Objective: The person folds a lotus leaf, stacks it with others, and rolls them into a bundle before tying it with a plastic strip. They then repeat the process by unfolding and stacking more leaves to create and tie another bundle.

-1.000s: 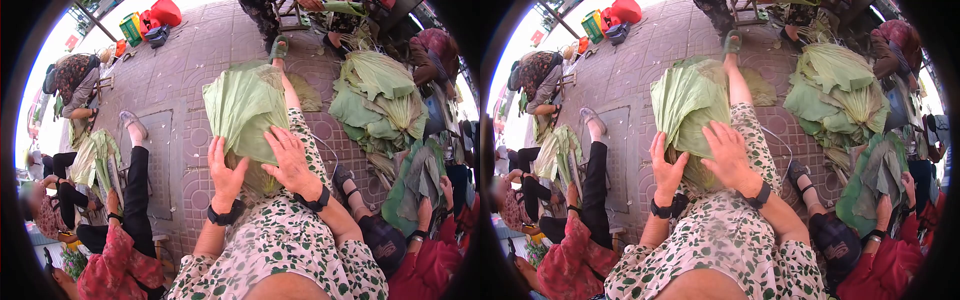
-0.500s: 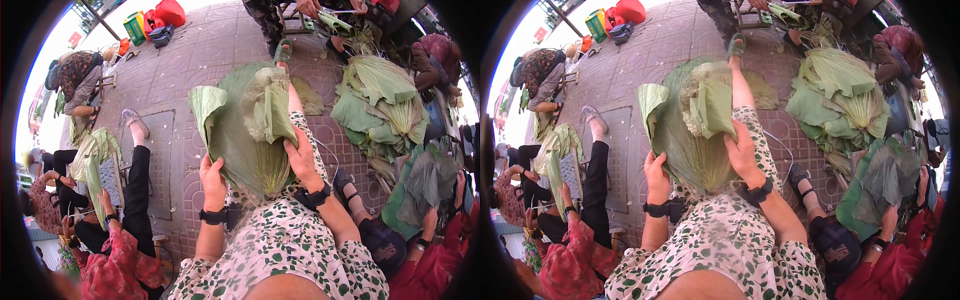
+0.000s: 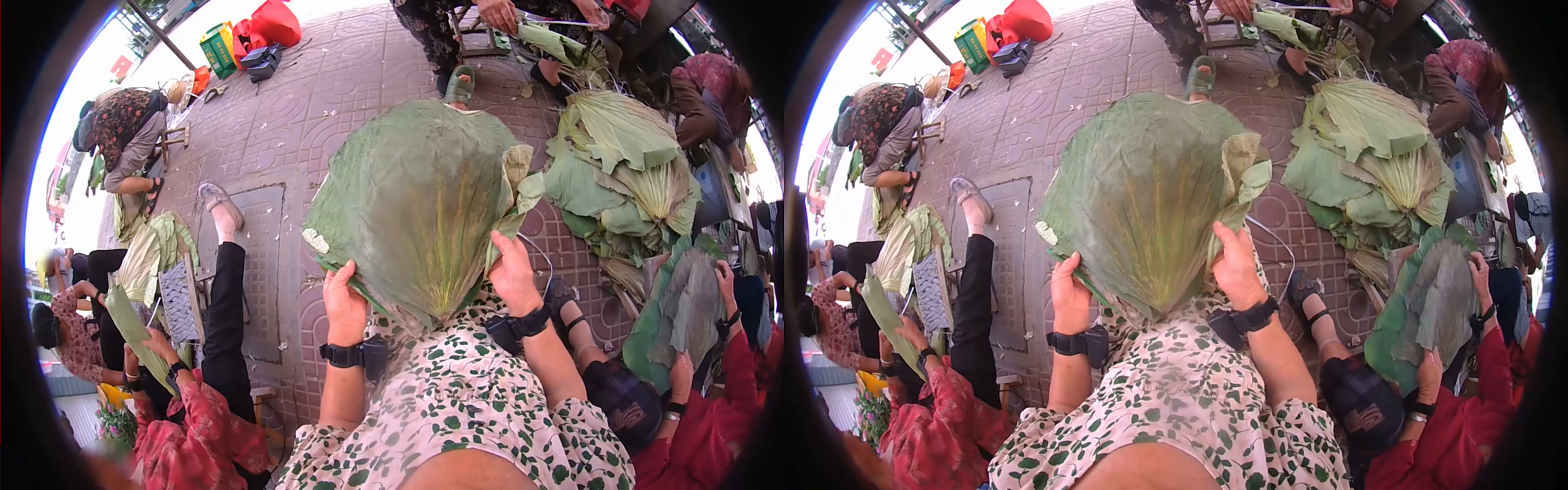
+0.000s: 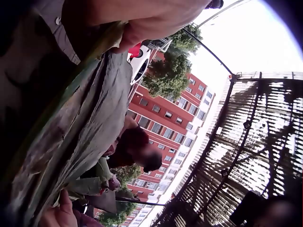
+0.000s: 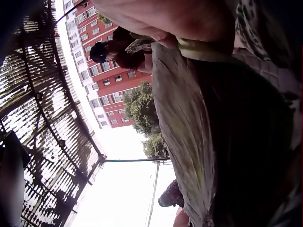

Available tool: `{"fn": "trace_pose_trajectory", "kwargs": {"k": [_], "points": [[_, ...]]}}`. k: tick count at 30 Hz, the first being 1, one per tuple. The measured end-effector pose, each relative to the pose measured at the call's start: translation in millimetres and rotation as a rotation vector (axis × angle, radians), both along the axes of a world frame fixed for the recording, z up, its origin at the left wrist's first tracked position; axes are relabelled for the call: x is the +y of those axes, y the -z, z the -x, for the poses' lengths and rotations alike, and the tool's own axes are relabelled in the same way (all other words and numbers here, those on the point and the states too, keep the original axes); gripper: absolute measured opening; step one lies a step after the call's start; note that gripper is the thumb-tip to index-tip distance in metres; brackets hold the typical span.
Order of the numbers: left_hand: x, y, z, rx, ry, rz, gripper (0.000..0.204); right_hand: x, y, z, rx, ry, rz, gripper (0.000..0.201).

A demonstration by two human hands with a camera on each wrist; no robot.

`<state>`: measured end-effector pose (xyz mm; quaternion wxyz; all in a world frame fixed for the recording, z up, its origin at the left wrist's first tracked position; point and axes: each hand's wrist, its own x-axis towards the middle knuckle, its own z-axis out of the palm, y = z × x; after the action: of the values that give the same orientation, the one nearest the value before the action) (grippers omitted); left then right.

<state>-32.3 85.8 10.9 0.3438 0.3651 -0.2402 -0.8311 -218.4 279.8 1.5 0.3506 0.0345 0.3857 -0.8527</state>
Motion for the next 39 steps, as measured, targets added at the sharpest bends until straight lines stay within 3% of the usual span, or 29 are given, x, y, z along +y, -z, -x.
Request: {"fn": "trace_pose_trajectory", "kwargs": {"k": [5, 8, 10, 11, 13, 14, 15, 17, 18, 20, 21, 23, 29, 34, 39], "points": [[-12.8, -12.1, -0.3, 0.042, -0.011, 0.191, 0.028, 8.3, -8.9, 5.3, -0.051, -0.043, 0.085, 0.030], [-22.2, -10.2, 0.0, -0.016, 0.009, 0.261, 0.037, 11.2, -6.0, 4.2, -0.026, -0.073, -0.019, 0.032], [-23.5, -21.6, 0.5, -0.210, -0.161, 0.421, 0.046, 13.6, -6.0, 2.4, -0.036, -0.074, -0.045, 0.034], [-24.3, -25.0, 0.2, -0.208, -0.158, 0.419, 0.046, 14.1, -7.6, 2.4, -0.035, -0.071, -0.047, 0.034], [-20.7, -46.2, 3.7, -0.278, -0.346, 0.687, 0.052, 15.3, -12.0, 1.9, -0.020, -0.087, -0.056, 0.034], [-9.5, -68.9, 4.2, -0.253, -0.340, 0.876, 0.051, 15.2, -11.1, 2.5, -0.019, -0.085, -0.059, 0.034], [-4.7, -70.9, 8.2, -0.253, -0.337, 0.872, 0.051, 15.0, -9.8, 3.2, 0.000, -0.102, -0.079, 0.034], [1.6, -72.8, 17.0, -0.228, 0.105, 1.127, 0.056, 14.4, -9.6, 3.2, 0.021, -0.124, -0.101, 0.034], [7.9, -76.1, 26.2, -0.228, 0.100, 1.125, 0.056, 13.6, -10.4, 2.8, 0.054, -0.132, -0.107, 0.034], [18.5, -82.4, 47.5, -0.503, 0.361, 1.461, 0.062, 13.1, -13.5, 1.8, 0.091, -0.139, -0.116, 0.035], [19.8, -78.0, 53.9, -0.495, 0.362, 1.459, 0.062, 14.7, -16.0, 1.5, 0.080, -0.143, -0.088, 0.036], [21.2, -61.5, 65.3, -0.676, 0.543, 1.670, 0.074, 19.2, -17.2, 1.1, 0.073, -0.137, -0.066, 0.037], [19.9, -56.2, 64.3, -0.727, 0.632, 1.734, 0.082, 22.8, 0.9, 6.9, -0.055, -0.116, -0.038, 0.040], [21.4, -53.1, 61.4, -0.738, 0.620, 1.732, 0.085, 19.2, -10.2, 11.2, 0.080, -0.036, -0.124, 0.049], [21.2, -51.4, 61.6, -0.740, 0.607, 1.728, 0.086, 19.8, -24.8, 18.9, 0.135, -0.074, -0.020, 0.057]]}}
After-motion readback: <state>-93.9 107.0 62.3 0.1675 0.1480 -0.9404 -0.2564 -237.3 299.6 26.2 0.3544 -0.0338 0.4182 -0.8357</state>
